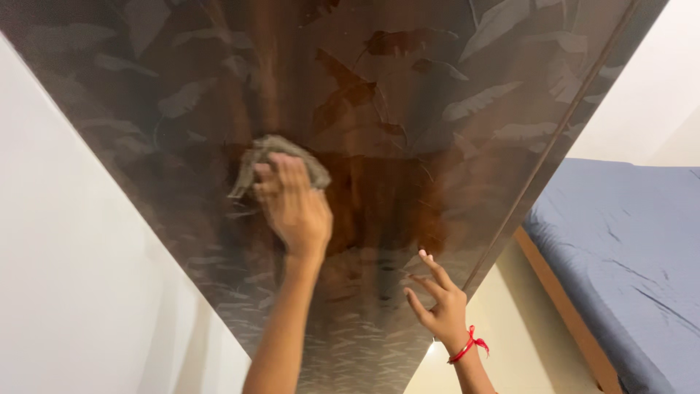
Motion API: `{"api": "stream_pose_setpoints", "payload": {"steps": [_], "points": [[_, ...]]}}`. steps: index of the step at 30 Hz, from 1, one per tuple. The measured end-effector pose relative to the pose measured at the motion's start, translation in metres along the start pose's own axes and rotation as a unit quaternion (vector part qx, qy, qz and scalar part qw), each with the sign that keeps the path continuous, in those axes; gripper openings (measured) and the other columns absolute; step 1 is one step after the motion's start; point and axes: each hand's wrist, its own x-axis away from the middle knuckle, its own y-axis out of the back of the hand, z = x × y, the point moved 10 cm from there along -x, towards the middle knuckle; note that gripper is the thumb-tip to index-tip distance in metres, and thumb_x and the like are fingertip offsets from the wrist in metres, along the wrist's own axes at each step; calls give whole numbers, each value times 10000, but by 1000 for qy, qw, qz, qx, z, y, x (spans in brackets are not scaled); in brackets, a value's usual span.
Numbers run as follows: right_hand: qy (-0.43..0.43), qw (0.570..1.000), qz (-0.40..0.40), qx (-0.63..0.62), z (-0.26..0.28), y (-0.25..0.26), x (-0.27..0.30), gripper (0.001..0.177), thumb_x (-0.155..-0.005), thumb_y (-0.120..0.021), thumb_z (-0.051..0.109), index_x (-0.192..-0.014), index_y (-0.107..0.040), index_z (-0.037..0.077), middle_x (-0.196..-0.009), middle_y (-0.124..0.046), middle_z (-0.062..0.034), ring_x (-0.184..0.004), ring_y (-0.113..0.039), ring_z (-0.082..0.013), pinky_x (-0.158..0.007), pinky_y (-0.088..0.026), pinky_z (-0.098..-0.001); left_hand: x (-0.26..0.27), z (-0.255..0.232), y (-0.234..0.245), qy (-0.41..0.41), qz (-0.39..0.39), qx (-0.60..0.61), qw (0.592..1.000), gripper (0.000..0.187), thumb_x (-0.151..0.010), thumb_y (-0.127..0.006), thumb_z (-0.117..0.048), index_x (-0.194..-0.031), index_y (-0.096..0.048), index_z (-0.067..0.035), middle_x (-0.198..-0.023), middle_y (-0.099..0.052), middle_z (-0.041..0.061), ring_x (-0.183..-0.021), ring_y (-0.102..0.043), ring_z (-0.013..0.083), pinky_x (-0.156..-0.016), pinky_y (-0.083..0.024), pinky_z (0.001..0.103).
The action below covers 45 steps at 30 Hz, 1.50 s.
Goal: The person pours liquid from a clear bottle onto a cloth and wipes the surface of a dark brown cabinet with a leaf pattern. They repeatedly rub the same area with the cloth, occasionally switching hands, while standing in a bedroom next to a bed.
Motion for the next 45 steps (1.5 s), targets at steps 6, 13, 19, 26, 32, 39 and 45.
{"api": "stream_pose_setpoints", "payload": {"steps": [6,13,19,26,32,39,45], "points": [[-6,999,25,21,-17,-3,0,143,-813,-769,138,-944,-792,84,-1442,-631,-62,-1289,-639,-268,-1044,-519,-383,46,-153,-40,-255,81,52,962,559,-1045,-639,-82,-1585,-500,-125,-1674,-391,41,-1574,-307,286,-1255,-304,438],[31,992,110,-45,-20,12,5,206,-784,-774,117,-973,-786,36,-1496,-551,-135,-1341,-556,-334,-1101,-422,-469,6,-78,-20,-79,0,8,997,458,-1026,-646,-81,-1482,-599,-79,-1626,-437,111,-1553,-339,353,-1262,-334,536],[-69,991,-59,-99,-59,69,5,225,-828,-778,101,-1050,-757,74,-1493,-605,-128,-1296,-656,-268,-1117,-482,-397,13,-123,-36,-68,-26,65,995,457,-1049,-631,-84,-1501,-562,-68,-1642,-388,110,-1570,-267,347,-1303,-234,537],[-58,982,-161,-79,-74,95,-17,721,-917,-714,139,-1531,-355,23,-1675,-251,-207,-1542,-311,-333,-1187,-350,-444,63,-241,-68,-284,133,136,940,535,-1067,-603,-127,-1590,-494,-156,-1689,-374,-12,-1558,-326,221,-1257,-319,447],[-95,979,-57,-169,-121,55,-25,875,-1002,-563,267,-1651,-33,14,-1724,-144,-212,-1597,-181,-366,-1271,-168,-482,31,-141,-48,-102,47,-3,994,504,-1043,-652,-94,-1534,-548,-143,-1662,-400,68,-1564,-363,314,-1262,-369,493],[-67,982,-70,-161,-137,40,-20,994,-982,-598,330,-1635,82,14,-1710,-23,-241,-1594,-63,-387,-1275,-114,-471,23,-200,-48,-109,-15,83,990,459,-1084,-655,-125,-1532,-555,-120,-1652,-380,61,-1551,-321,374,-1281,-375,519],[-92,984,-90,-126,-144,38,-16,1012,-978,-606,374,-1647,67,20,-1688,-112,-233,-1577,-138,-387,-1278,-128,-480,11,-275,-56,-239,63,95,964,474,-1056,-592,-188,-1529,-568,-199,-1624,-447,-61,-1494,-443,194,-1163,-432,411]]}}
